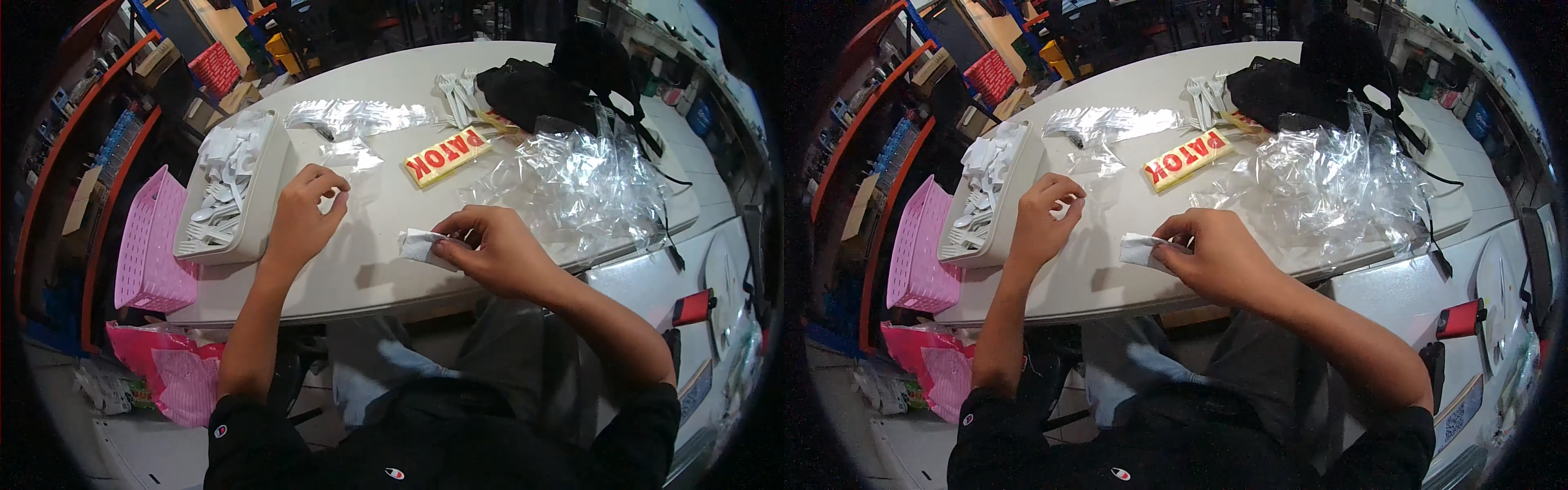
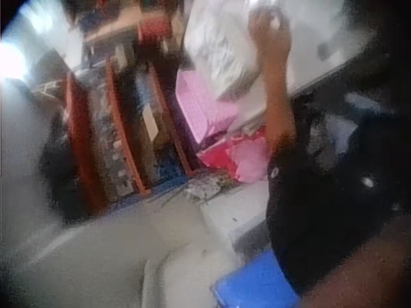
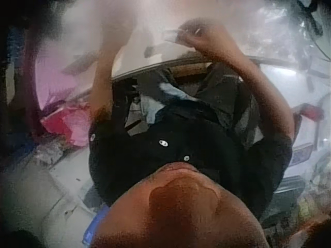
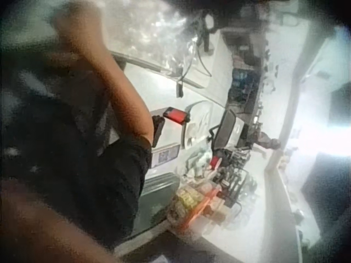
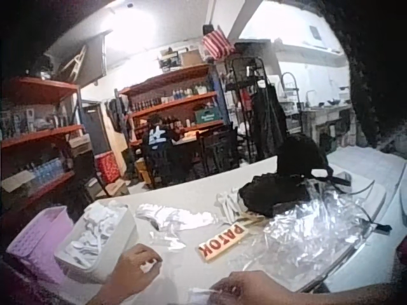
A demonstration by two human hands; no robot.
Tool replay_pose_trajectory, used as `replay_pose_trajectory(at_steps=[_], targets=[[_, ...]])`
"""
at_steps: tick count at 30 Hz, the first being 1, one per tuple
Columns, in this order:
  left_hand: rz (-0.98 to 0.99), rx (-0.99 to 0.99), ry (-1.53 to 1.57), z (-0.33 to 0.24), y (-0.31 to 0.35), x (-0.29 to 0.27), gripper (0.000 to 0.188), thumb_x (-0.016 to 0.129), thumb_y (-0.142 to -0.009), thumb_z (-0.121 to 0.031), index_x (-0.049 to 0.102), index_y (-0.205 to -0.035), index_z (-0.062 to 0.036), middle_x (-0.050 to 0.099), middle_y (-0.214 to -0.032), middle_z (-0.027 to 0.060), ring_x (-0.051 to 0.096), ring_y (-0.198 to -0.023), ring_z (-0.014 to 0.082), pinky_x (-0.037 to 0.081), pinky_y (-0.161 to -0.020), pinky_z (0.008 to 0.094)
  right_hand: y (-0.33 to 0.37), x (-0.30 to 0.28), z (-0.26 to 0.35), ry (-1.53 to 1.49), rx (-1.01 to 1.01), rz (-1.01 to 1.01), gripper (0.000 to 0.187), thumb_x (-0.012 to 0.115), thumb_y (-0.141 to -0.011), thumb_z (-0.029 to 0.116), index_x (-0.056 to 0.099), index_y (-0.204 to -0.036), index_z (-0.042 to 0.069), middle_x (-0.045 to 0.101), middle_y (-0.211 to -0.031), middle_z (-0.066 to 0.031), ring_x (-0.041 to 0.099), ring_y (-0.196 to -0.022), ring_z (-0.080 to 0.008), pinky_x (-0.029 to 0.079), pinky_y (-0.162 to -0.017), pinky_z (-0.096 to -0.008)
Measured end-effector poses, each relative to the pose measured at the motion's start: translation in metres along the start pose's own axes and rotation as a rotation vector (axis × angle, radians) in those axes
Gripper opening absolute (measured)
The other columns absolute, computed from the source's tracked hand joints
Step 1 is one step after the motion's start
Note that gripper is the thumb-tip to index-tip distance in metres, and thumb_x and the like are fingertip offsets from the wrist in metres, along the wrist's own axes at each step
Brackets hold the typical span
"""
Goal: The person sits at a table and repeatedly wraps individual white plastic forks in small clear plastic bags. They pick up a fork from a white container, place it into a bag, and fold the top of the bag to seal it before placing the wrapped fork into a pink basket. The process is repeated continuously throughout the video.
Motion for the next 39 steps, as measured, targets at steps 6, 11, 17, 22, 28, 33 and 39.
replay_pose_trajectory(at_steps=[6, 11, 17, 22, 28, 33, 39], targets=[[-0.094, 0.024, 0.099, -0.042, -0.009, 0.018, 0.007, 0.066, -0.078, -0.001, 0.064, -0.084, -0.0023, 0.062, -0.089, 0.0076, 0.066, -0.073, 0.0167, 0.052, -0.061, 0.0281, -0.002, -0.012, 0.010, 0.105, -0.141, -0.074, 0.024, 0.067, -0.083, 0.019, 0.071, -0.097, 0.000, 0.066, -0.099, -0.0198, 0.067, -0.076, -0.0287, 0.053, -0.069, -0.0357], [-0.077, 0.035, 0.182, -0.069, -0.014, 0.028, 0.007, 0.066, -0.079, -0.002, 0.063, -0.085, -0.0011, 0.062, -0.086, 0.0096, 0.065, -0.072, 0.0193, 0.053, -0.061, 0.0300, -0.005, -0.016, 0.003, -0.020, -0.125, -0.090, 0.023, 0.069, -0.084, 0.014, 0.071, -0.104, 0.002, 0.066, -0.108, -0.0143, 0.066, -0.080, -0.0195, 0.052, -0.070, -0.0294], [-0.077, 0.077, 0.260, -0.079, -0.008, 0.024, 0.007, 0.067, -0.080, 0.003, 0.065, -0.086, 0.0004, 0.063, -0.087, 0.0096, 0.066, -0.075, 0.0165, 0.057, -0.062, 0.0276, -0.010, -0.012, -0.009, -0.092, 0.007, 0.003, 0.028, 0.070, -0.083, 0.011, 0.070, -0.110, 0.005, 0.063, -0.122, -0.0131, 0.062, -0.075, -0.0112, 0.052, -0.067, -0.0256], [-0.046, 0.086, 0.358, -0.085, 0.000, 0.025, 0.012, 0.066, -0.079, 0.006, 0.066, -0.090, 0.0013, 0.065, -0.089, 0.0104, 0.067, -0.077, 0.0162, 0.058, -0.064, 0.0271, -0.009, -0.007, -0.005, -0.123, -0.072, 0.055, 0.029, 0.069, -0.082, 0.014, 0.069, -0.111, 0.006, 0.068, -0.110, -0.0155, 0.061, -0.062, -0.0136, 0.051, -0.061, -0.0304], [-0.010, 0.106, 0.373, -0.089, 0.006, 0.029, 0.017, 0.065, -0.079, 0.008, 0.067, -0.095, 0.0012, 0.066, -0.094, 0.0113, 0.067, -0.081, 0.0166, 0.058, -0.068, 0.0265, -0.009, -0.007, -0.002, -0.100, -0.070, 0.032, 0.033, 0.066, -0.083, 0.010, 0.065, -0.115, 0.003, 0.068, -0.108, -0.0156, 0.067, -0.081, -0.0181, 0.052, -0.071, -0.0313], [0.002, 0.132, 0.347, -0.092, 0.007, 0.028, 0.021, 0.064, -0.078, 0.009, 0.067, -0.097, 0.0006, 0.066, -0.096, 0.0111, 0.067, -0.083, 0.0168, 0.058, -0.070, 0.0272, -0.009, -0.009, -0.005, -0.143, -0.030, 0.006, 0.035, 0.065, -0.084, 0.009, 0.062, -0.117, 0.001, 0.069, -0.107, -0.0153, 0.068, -0.094, -0.0210, 0.053, -0.076, -0.0327], [-0.016, 0.096, 0.344, -0.087, 0.012, 0.029, 0.021, 0.064, -0.078, 0.010, 0.067, -0.096, 0.0003, 0.065, -0.097, 0.0104, 0.067, -0.083, 0.0172, 0.059, -0.070, 0.0285, -0.011, -0.013, -0.008, -0.131, 0.024, -0.006, 0.036, 0.065, -0.083, 0.010, 0.061, -0.118, 0.000, 0.069, -0.104, -0.0155, 0.068, -0.089, -0.0197, 0.053, -0.075, -0.0318]])
Point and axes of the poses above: each hand's wrist, its own y-axis away from the middle knuckle, its own x-axis out of the palm, z = x × y, the point moved 10 cm from there along -y, towards the middle knuckle
